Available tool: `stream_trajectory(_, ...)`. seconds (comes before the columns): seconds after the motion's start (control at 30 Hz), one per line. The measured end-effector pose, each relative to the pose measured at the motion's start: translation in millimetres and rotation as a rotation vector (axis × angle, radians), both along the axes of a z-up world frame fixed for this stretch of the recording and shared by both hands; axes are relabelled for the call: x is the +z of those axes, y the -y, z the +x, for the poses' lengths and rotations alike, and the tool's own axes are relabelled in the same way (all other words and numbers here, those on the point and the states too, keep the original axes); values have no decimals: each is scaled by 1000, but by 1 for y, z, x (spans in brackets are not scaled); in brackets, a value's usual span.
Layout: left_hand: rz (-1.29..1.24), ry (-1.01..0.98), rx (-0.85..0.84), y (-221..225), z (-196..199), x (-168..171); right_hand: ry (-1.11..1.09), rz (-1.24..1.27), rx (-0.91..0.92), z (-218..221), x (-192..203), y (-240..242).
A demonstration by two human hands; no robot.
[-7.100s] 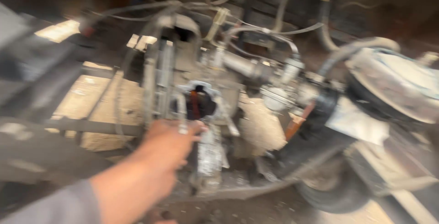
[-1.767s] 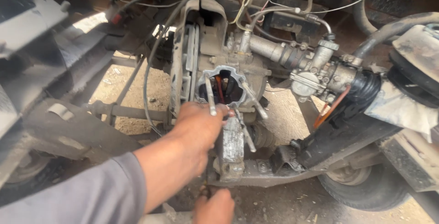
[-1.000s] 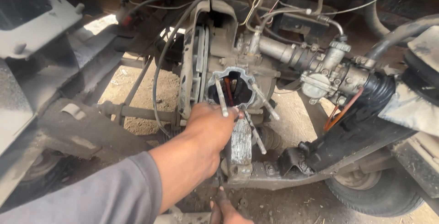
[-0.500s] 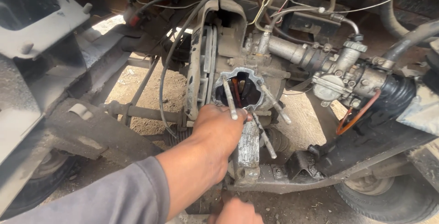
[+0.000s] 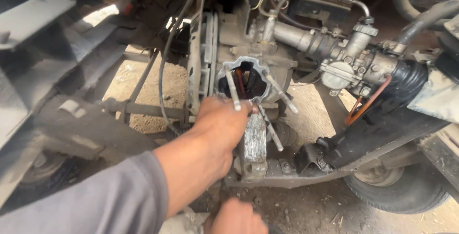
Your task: Inspecting and manipulating components inside an open engine block, including checking rods and internal mechanisms.
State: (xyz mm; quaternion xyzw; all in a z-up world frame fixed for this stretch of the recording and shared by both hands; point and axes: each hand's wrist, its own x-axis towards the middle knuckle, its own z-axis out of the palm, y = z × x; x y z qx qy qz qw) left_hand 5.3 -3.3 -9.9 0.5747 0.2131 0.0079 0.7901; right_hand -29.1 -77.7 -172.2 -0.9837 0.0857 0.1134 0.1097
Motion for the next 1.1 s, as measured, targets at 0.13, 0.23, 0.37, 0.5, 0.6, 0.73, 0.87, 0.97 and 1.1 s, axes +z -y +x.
stream_trajectory(0.13,0,24,24,-2,1,-7,72,-70,64,8,-32,0)
stream_trajectory(0.23,120,-28,16,-3,3,0,224,31,49,2,-3,-3)
stream_trajectory(0.37,116,-56,53,-8,4,-5,145,58,-7,0,-4,-9)
stream_trajectory(0.5,5,-51,11,-2,5,-11,211,32,-2,-3,-7,3)
stream_trajectory(0.6,28,-70,-7,-6,4,-6,186,103,-51,-9,13,6)
stream_trajectory(0.73,53,-74,12,-6,7,-10,66,115,-61,-9,-29,18)
stream_trajectory(0.87,54,-75,-3,-7,5,-4,48,141,-163,-6,-22,20)
stream_trajectory(0.97,72,-102,-1,-6,1,-1,52,103,-133,-5,-26,26)
stream_trajectory(1.1,76,-74,-20,-9,7,-10,64,117,-84,-8,12,18)
